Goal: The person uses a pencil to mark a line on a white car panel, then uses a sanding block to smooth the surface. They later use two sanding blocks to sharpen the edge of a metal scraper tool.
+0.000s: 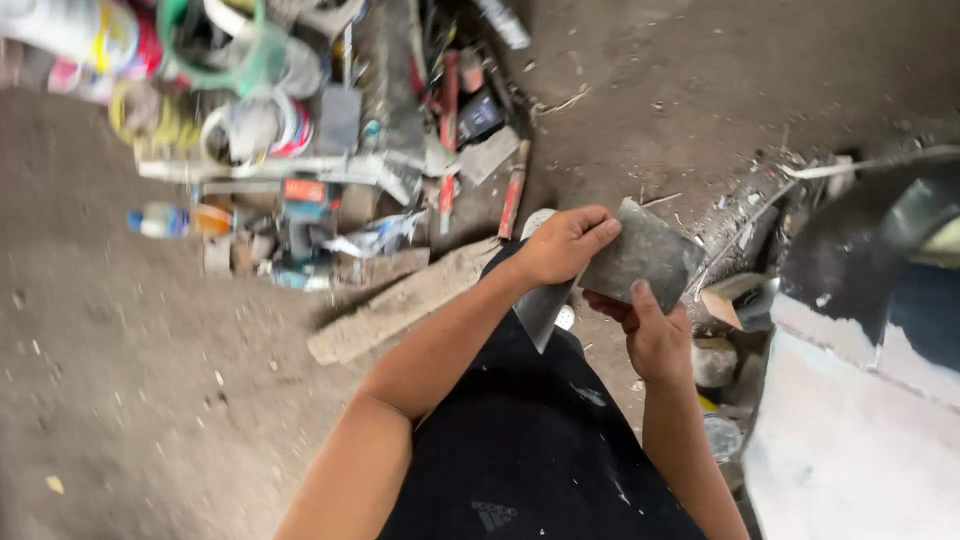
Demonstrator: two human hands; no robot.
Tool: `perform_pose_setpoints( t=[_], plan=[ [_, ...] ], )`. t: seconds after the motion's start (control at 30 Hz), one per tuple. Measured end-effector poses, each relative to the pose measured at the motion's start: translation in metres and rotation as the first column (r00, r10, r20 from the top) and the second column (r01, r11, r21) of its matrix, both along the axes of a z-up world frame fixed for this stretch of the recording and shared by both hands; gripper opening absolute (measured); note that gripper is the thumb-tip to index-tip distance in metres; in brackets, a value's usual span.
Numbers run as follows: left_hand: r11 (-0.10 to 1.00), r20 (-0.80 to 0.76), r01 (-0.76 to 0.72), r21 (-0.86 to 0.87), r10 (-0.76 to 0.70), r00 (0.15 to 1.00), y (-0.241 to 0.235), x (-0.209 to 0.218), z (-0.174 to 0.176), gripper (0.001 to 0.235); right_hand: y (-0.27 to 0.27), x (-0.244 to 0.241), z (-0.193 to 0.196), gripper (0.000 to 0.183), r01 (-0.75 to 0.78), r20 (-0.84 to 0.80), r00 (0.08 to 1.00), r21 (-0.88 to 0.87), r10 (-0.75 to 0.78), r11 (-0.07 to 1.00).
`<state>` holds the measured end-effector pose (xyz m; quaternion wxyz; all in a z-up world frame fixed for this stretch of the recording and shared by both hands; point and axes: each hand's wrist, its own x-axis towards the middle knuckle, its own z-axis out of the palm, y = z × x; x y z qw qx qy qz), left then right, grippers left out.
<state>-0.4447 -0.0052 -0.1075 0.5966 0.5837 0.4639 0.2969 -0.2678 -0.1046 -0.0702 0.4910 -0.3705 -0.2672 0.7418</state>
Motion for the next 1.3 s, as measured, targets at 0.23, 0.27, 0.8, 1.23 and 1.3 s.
perform_pose_setpoints(
  t=[0.23,0.27,0.8,1.23,1.3],
  plan=[
    [0.978,-0.031,-0.202,-0.062,0.2,0.979,-0.043,-0.03,-0.018,0.034,0.015,-0.03,-0.016,0.037,0.105,0.229,0.971,-0.158,-0.067,0.982],
    [0.975,-0.025,-0.191,-0.113,0.19,0.982,-0.043,-0.034,-0.022,0.036,0.017,-0.028,-0.023,0.034,0.106,0.268,0.961,-0.149,-0.063,0.983],
    [0.894,0.087,-0.448,-0.001,0.446,0.891,-0.06,-0.064,-0.069,0.039,0.051,-0.026,-0.056,0.027,-0.078,0.406,0.902,-0.187,0.149,0.979],
    [0.861,-0.028,-0.496,-0.109,0.497,0.868,-0.087,-0.118,-0.107,0.039,0.046,-0.092,-0.086,0.065,-0.227,0.63,0.732,-0.133,0.259,0.965],
    [0.831,-0.05,-0.555,-0.045,0.553,0.832,-0.09,-0.139,-0.107,0.037,0.043,-0.118,-0.081,0.066,-0.241,0.59,0.754,-0.162,0.29,0.957]
  ],
)
